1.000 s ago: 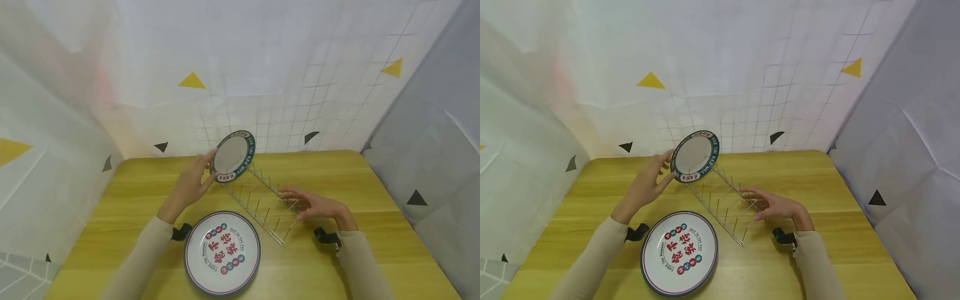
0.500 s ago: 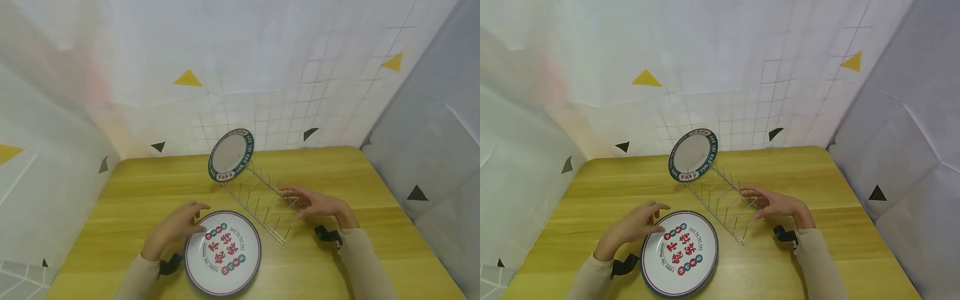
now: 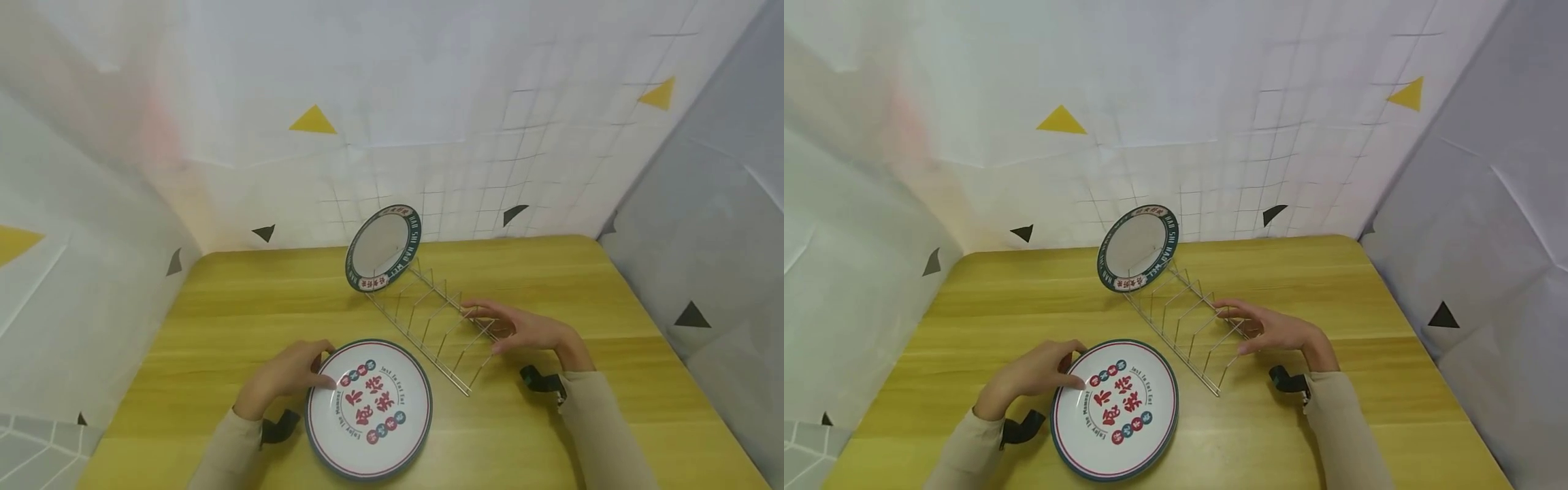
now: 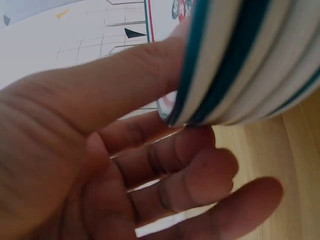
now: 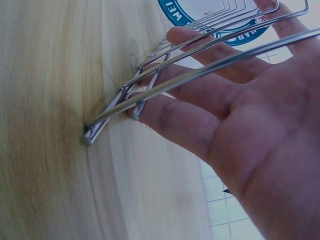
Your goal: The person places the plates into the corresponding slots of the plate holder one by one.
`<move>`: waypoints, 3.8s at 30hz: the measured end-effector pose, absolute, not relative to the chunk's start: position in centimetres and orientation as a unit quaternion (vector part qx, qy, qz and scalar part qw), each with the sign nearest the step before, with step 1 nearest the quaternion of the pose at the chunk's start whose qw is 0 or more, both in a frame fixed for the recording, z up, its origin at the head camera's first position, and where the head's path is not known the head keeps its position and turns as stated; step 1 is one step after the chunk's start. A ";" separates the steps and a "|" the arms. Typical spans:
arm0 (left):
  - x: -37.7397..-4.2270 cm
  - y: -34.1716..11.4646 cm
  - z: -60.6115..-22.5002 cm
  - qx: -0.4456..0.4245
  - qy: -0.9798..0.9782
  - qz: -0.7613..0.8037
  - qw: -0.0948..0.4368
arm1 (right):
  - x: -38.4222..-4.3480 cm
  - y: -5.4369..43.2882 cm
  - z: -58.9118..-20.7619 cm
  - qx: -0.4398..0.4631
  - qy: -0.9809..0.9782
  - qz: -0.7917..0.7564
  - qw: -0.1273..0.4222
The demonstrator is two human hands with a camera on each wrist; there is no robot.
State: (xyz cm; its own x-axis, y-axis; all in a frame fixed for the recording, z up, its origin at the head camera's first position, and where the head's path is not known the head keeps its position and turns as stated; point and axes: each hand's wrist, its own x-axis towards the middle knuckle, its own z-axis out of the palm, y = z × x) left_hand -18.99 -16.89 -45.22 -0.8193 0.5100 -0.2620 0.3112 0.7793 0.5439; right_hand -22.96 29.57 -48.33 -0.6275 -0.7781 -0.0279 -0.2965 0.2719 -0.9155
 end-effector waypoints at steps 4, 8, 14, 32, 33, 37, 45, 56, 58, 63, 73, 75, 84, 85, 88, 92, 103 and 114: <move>-19.1 -17.0 -45.3 0.230 0.923 0.244 0.188 | -22.9 29.5 -48.3 -0.356 0.753 -0.495 0.250; -19.3 -17.0 -45.1 0.232 0.926 0.242 0.174 | -22.8 29.6 -48.2 -0.358 0.751 -0.495 0.249; -19.4 -17.0 -44.5 0.218 0.921 0.281 0.161 | -22.9 29.6 -48.5 -0.361 0.750 -0.494 0.251; -18.9 -16.7 -43.2 0.290 0.883 0.365 0.049 | -22.8 29.6 -48.4 -0.357 0.759 -0.486 0.247; -18.9 -16.6 -43.1 0.294 0.881 0.367 0.044 | -22.9 29.6 -48.4 -0.357 0.758 -0.486 0.247; -18.8 -16.4 -43.1 0.309 0.872 0.379 0.033 | -22.8 29.7 -48.5 -0.359 0.757 -0.486 0.248; -18.5 -16.2 -42.6 0.346 0.837 0.423 -0.014 | -22.7 29.6 -48.3 -0.353 0.755 -0.492 0.250; -17.5 -16.0 -41.6 0.315 0.816 0.466 -0.131 | -22.7 29.7 -48.4 -0.363 0.755 -0.487 0.247; -17.4 -16.0 -41.5 0.309 0.812 0.471 -0.150 | -22.7 29.7 -48.4 -0.362 0.756 -0.487 0.246; -17.5 -15.7 -41.7 0.303 0.799 0.477 -0.205 | -22.6 29.7 -48.4 -0.359 0.756 -0.488 0.246; -17.6 -15.4 -41.0 0.269 0.778 0.494 -0.280 | -22.7 29.7 -48.3 -0.364 0.748 -0.495 0.250; -18.0 -15.4 -40.7 0.264 0.768 0.496 -0.307 | -22.8 29.7 -48.3 -0.366 0.746 -0.497 0.249; -22.0 -14.4 -38.1 0.265 0.743 0.465 -0.403 | -22.9 29.8 -48.5 -0.366 0.751 -0.492 0.246; -22.6 -14.2 -37.9 0.266 0.743 0.458 -0.409 | -22.9 29.8 -48.5 -0.365 0.751 -0.492 0.248; -24.1 -13.7 -37.5 0.270 0.744 0.438 -0.425 | -22.9 29.8 -48.5 -0.366 0.750 -0.492 0.247; -25.9 -12.6 -36.8 0.291 0.745 0.411 -0.437 | -22.8 29.8 -48.5 -0.364 0.752 -0.492 0.246; -29.6 -9.4 -35.2 0.352 0.769 0.311 -0.433 | -22.7 29.9 -48.6 -0.363 0.748 -0.497 0.248; -31.1 -7.7 -35.8 0.382 0.803 0.260 -0.377 | -22.8 29.8 -48.5 -0.357 0.756 -0.490 0.246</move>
